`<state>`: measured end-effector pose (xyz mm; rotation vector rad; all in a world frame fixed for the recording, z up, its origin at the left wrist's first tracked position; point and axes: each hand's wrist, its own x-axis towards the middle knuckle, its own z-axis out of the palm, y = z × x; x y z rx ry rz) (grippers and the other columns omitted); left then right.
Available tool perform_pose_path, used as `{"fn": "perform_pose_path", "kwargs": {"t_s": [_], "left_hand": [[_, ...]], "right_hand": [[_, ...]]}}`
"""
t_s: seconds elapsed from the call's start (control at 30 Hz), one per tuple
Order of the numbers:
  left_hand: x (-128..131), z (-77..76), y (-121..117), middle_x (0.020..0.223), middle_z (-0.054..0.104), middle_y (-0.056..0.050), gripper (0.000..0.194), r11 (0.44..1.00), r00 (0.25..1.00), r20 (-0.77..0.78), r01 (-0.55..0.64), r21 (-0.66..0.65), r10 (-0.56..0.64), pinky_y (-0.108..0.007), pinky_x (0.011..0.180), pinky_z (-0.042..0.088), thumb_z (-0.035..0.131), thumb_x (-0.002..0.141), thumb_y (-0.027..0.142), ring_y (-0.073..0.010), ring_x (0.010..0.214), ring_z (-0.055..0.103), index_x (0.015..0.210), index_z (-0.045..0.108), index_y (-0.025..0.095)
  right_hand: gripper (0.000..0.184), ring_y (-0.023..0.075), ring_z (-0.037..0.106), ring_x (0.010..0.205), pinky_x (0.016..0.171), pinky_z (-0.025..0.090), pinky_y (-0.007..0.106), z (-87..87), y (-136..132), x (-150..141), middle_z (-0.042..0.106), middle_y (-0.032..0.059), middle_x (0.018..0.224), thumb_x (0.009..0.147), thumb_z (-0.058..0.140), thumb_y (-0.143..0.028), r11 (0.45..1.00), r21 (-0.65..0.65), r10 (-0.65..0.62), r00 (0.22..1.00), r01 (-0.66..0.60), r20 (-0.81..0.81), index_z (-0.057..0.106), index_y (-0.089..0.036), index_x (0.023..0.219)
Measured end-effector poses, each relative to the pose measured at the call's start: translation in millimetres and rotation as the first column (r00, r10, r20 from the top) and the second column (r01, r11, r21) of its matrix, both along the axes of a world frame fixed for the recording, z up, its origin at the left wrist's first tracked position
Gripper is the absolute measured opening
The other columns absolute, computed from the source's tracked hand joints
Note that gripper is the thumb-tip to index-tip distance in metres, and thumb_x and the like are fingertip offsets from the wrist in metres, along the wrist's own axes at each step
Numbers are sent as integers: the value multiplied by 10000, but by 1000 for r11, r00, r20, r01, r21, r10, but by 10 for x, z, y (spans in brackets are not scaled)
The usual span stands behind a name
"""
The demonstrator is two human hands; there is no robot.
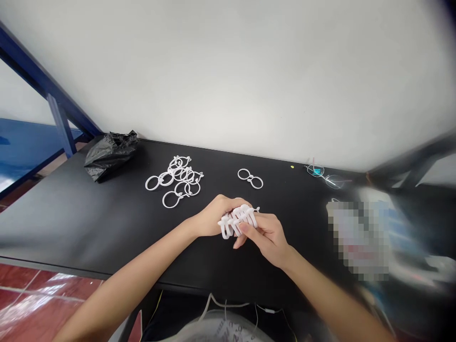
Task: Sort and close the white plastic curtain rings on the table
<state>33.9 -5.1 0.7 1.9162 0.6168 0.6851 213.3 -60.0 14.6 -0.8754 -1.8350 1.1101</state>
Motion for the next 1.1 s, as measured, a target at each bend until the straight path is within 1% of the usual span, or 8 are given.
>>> {"fn": "perform_pose_path", "kwargs": {"t_s": [0.2,0.37,0.47,0.57,0.7,0.87,0.97,1.1], "left_hand": [[27,9,38,799,657,-29,222,988,998,55,9,-154,0,-250,667,487,658,782,316,-151,713,611,873,641,114],[56,-14,5,806,662,-16,245,988,991,-61,-128,-84,123,-255,647,482,671,720,267,-151,690,609,918,629,129],[61,-41,-34,817,668,-8,277,985,984,-65,-166,-45,163,-240,625,477,662,709,242,-140,673,605,964,622,142],[60,-33,-55,782,669,4,274,984,985,-63,-167,-59,163,-231,614,474,659,714,221,-134,658,606,976,629,148],[77,50,-48,827,691,-11,284,980,994,31,-99,-175,106,-253,677,501,707,689,241,-154,721,633,949,653,142],[108,127,-30,763,675,-41,248,906,993,21,-97,-412,116,-254,639,491,604,841,358,-154,695,624,820,668,119],[116,97,-44,780,655,-30,235,935,988,78,-97,-342,131,-262,646,488,728,716,298,-165,716,609,840,643,117],[144,27,-90,799,645,-16,233,946,965,63,-236,-224,256,-260,649,487,708,698,229,-164,730,602,892,619,138]], "right_hand": [[329,150,677,611,626,552,275,-21,-1,8,748,48,678,963,532,-283,997,71,-18,999,15,49,774,-188,761],[177,172,708,641,631,603,297,-77,13,-88,748,36,750,809,743,-348,949,-315,-51,992,12,-117,720,-173,809],[215,169,690,611,620,615,314,-61,15,-133,718,25,717,761,780,-370,912,-409,-90,985,23,-146,713,-169,798],[232,154,654,549,574,606,309,-27,15,-131,677,11,634,781,757,-390,918,-396,-78,984,8,-162,706,-171,728],[239,158,653,556,550,591,299,-1,-4,-100,685,17,633,817,724,-349,970,-243,-34,991,1,-129,698,-189,642],[172,180,688,613,614,599,313,3,-27,-73,737,29,666,837,709,-307,994,-107,21,998,-28,-59,735,-205,701],[137,187,707,634,616,606,310,-24,-35,-102,749,36,708,817,727,-316,985,-174,-35,996,20,-85,729,-198,746],[254,197,715,623,581,607,304,-79,-69,-200,752,31,748,652,857,-295,927,-331,-236,961,177,-147,689,-191,811]]}}
